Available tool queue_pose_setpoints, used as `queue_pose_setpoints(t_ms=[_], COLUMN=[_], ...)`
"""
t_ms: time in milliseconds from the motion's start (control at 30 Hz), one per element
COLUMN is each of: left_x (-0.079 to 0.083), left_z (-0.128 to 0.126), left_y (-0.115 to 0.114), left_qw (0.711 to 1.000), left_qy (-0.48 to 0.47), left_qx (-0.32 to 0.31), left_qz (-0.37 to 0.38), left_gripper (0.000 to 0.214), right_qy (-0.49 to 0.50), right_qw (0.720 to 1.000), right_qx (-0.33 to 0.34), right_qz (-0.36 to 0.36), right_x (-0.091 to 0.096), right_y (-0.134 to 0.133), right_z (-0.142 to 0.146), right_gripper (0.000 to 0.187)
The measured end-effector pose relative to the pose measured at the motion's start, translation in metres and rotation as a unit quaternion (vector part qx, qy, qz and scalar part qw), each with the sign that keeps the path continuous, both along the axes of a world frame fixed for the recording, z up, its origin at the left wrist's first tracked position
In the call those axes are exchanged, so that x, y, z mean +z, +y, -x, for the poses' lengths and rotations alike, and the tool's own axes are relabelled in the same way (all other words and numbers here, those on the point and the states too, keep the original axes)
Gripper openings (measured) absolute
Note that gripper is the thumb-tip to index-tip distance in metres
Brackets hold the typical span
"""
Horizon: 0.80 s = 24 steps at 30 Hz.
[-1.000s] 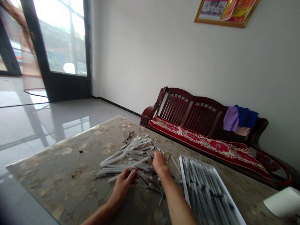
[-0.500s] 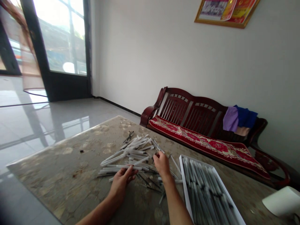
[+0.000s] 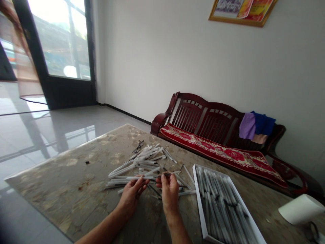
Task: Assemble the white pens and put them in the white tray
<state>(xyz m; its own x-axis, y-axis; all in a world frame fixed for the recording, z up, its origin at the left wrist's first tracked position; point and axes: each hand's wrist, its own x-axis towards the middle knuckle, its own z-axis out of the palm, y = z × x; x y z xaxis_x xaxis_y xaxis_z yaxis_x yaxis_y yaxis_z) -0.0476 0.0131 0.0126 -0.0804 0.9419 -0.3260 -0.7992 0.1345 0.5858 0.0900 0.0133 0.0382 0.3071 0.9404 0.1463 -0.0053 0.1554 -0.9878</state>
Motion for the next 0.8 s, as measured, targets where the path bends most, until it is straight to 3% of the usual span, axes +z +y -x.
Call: queue_pose_setpoints(t_ms=[167, 333, 433, 533, 600, 733, 800], left_x=[-0.001, 0.000, 0.005, 0.010, 0.012, 0.010, 0.009], left_z=[-0.001, 0.001, 0.007, 0.014, 0.018, 0.024, 0.027], left_y=[-0.001, 0.000, 0.003, 0.005, 0.007, 0.008, 0.009], left_qw=[1.000, 0.998, 0.996, 0.991, 0.989, 0.987, 0.987], left_qy=[-0.015, -0.046, -0.084, -0.123, -0.134, -0.132, -0.124], left_qx=[-0.018, -0.046, -0.012, 0.039, 0.061, 0.086, 0.100], left_qz=[-0.009, -0.002, 0.020, 0.027, 0.022, 0.018, 0.015], left_gripper=[0.006, 0.008, 0.010, 0.012, 0.013, 0.010, 0.009], right_qy=[-0.005, -0.084, -0.118, -0.229, -0.347, -0.591, -0.643], right_qw=[1.000, 0.994, 0.989, 0.970, 0.931, 0.789, 0.744], right_qx=[0.001, 0.065, 0.085, 0.081, 0.102, 0.167, 0.184], right_qz=[0.000, -0.015, -0.015, -0.029, -0.043, -0.011, 0.002], right_x=[-0.008, -0.004, 0.001, 0.006, 0.008, 0.012, 0.013], right_y=[-0.005, -0.008, 0.006, 0.031, 0.048, 0.073, 0.080], right_z=[0.006, 0.008, 0.003, 0.005, 0.016, 0.050, 0.063], right_gripper=[0.037, 0.030, 0.028, 0.020, 0.018, 0.024, 0.025])
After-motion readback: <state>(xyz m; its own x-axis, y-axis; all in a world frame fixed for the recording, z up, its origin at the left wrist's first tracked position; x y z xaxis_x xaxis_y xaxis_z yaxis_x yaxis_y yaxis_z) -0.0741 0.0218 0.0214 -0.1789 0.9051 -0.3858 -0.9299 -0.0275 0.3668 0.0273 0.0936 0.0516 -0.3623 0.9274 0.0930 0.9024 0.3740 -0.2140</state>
